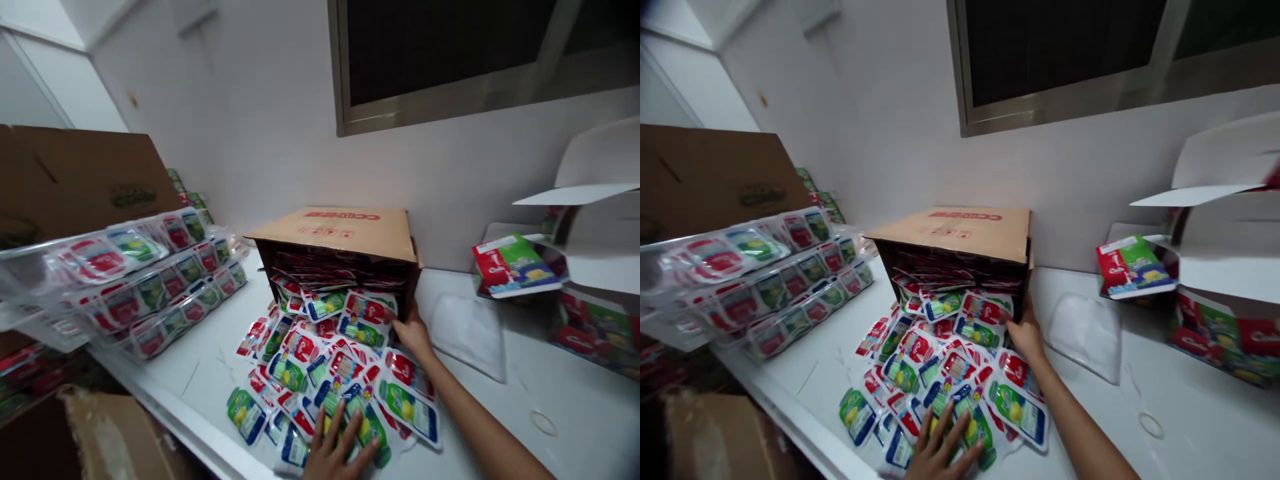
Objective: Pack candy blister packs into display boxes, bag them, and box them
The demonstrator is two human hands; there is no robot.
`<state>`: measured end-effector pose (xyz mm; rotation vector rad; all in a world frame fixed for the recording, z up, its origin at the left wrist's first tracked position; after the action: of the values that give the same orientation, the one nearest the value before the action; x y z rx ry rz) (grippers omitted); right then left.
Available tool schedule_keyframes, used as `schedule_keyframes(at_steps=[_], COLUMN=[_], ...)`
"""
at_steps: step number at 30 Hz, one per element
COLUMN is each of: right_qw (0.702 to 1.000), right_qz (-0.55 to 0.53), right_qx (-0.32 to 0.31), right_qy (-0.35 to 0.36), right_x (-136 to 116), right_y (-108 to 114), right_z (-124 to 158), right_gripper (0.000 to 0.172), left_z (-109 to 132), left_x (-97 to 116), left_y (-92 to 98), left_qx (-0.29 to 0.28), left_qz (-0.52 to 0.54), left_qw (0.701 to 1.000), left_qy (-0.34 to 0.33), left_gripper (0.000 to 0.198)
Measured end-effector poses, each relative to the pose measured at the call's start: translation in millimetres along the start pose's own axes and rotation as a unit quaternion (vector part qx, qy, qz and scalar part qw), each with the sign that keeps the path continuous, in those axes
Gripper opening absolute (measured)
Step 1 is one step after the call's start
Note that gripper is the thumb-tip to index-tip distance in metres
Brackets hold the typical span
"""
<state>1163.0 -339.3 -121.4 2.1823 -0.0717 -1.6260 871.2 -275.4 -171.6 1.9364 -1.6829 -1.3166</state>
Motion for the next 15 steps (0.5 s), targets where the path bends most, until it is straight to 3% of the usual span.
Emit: schedule_keyframes(at_steps=[4, 10, 15], right_qw=[0.999, 0.999, 0.998], right_qz=[-0.02, -0.017, 0.01], right_qx=[0.038, 0.05, 0.051], right_qy=[-0.022, -0.006, 0.037], right_x=[6.8, 24.2, 8.6], right_y=[-15.8, -13.6, -13.4], right_z=[-19.2, -24.4, -26.1], right_gripper=[0.076, 0.07, 0.063], left_z=[-4.7, -3.8, -8.6], left_x=[-1.3, 0.8, -0.1], left_y=[-18.7, -40.2, -43.2], left_qx=[0.009, -0.02, -0.03], left_qz=[-0.03, -0.028, 0.018], left_qw=[0.999, 0.998, 0.997], left_qy=[0.008, 0.048, 0.071], left_gripper=[0.05, 0.049, 0.054])
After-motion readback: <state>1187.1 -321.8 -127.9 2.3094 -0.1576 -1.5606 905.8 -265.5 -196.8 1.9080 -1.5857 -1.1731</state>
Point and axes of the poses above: each hand's wrist, its own z-axis away from the middle knuckle, its own y-axis out of the back of the hand, x = y × z, the point moved 7 cm from there along -z, towards the middle knuckle, and after that the axes turned 3 degrees about -y, right-handed, at the moved point
